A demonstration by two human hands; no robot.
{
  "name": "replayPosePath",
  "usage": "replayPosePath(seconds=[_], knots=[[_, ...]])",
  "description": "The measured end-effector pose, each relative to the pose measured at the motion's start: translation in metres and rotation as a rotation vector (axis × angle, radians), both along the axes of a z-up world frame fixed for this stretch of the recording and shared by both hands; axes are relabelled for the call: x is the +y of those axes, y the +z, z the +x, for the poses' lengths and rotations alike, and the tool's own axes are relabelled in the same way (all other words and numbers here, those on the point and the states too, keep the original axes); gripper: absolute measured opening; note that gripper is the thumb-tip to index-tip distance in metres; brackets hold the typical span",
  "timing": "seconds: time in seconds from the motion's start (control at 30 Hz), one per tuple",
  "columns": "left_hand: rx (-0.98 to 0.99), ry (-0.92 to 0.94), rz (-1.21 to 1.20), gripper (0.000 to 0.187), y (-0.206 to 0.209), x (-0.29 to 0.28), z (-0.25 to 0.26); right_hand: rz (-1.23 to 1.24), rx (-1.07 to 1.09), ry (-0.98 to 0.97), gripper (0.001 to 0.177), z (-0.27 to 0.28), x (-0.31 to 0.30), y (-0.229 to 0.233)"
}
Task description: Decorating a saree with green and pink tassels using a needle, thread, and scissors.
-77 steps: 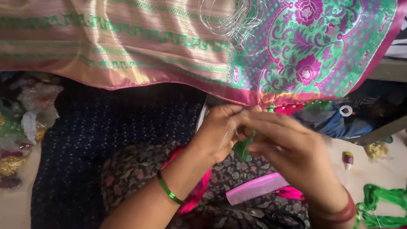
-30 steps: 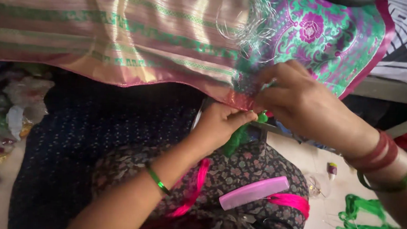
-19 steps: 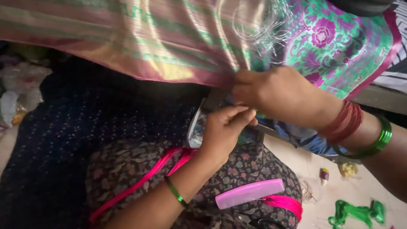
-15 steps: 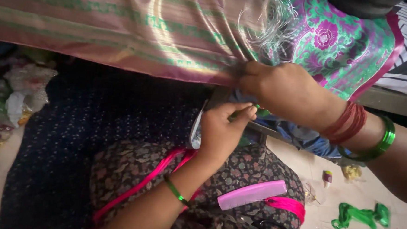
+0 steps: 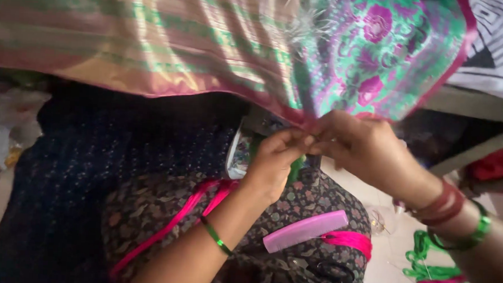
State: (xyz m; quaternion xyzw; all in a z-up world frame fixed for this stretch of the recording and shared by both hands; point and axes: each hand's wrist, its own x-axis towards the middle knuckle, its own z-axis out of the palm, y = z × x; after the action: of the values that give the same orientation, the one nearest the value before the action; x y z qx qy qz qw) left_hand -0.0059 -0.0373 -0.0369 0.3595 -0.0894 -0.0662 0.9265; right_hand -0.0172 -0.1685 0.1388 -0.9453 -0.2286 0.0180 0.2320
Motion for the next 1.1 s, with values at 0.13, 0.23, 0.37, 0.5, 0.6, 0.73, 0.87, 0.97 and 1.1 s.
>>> replayPosePath(seconds=[0.13, 0.23, 0.37, 0.5, 0.6, 0.73, 0.87, 0.97, 1.1], knots=[[0.007, 0.037, 0.004, 0.012, -0.001, 0.004, -0.003, 0.132, -0.357, 0.241, 0.015, 0.010, -0.041, -0.018], [-0.017, 0.091, 0.040, 0.013, 0.007, 0.012, -0.007, -0.043, -0.403, 0.375, 0.023, 0.011, -0.047, -0.016], [-0.111, 0.273, 0.344, 0.012, 0.028, 0.027, -0.012, -0.212, -0.602, 0.602, 0.028, 0.005, -0.012, 0.016], [-0.343, 0.557, 0.862, 0.014, 0.052, 0.036, -0.020, -0.295, -0.677, 0.679, 0.040, 0.015, 0.031, 0.039], [-0.375, 0.629, 0.881, 0.014, 0.053, 0.037, -0.020, -0.519, -0.729, 0.654, 0.026, 0.035, 0.053, 0.034], [-0.558, 0.880, 1.130, 0.008, 0.081, 0.052, -0.033, -0.674, -0.696, 0.580, 0.011, 0.042, 0.057, 0.024], [-0.661, 0.964, 1.276, 0.011, 0.070, 0.043, -0.028, -0.398, -0.679, 0.596, 0.012, 0.033, 0.043, 0.029], [-0.343, 0.575, 0.853, 0.014, 0.022, 0.028, -0.005, -0.063, -0.622, 0.522, 0.019, 0.025, 0.015, 0.021], [0.023, 0.019, 0.086, 0.015, -0.001, 0.014, 0.001, 0.107, -0.170, 0.343, 0.025, 0.013, -0.004, -0.005]])
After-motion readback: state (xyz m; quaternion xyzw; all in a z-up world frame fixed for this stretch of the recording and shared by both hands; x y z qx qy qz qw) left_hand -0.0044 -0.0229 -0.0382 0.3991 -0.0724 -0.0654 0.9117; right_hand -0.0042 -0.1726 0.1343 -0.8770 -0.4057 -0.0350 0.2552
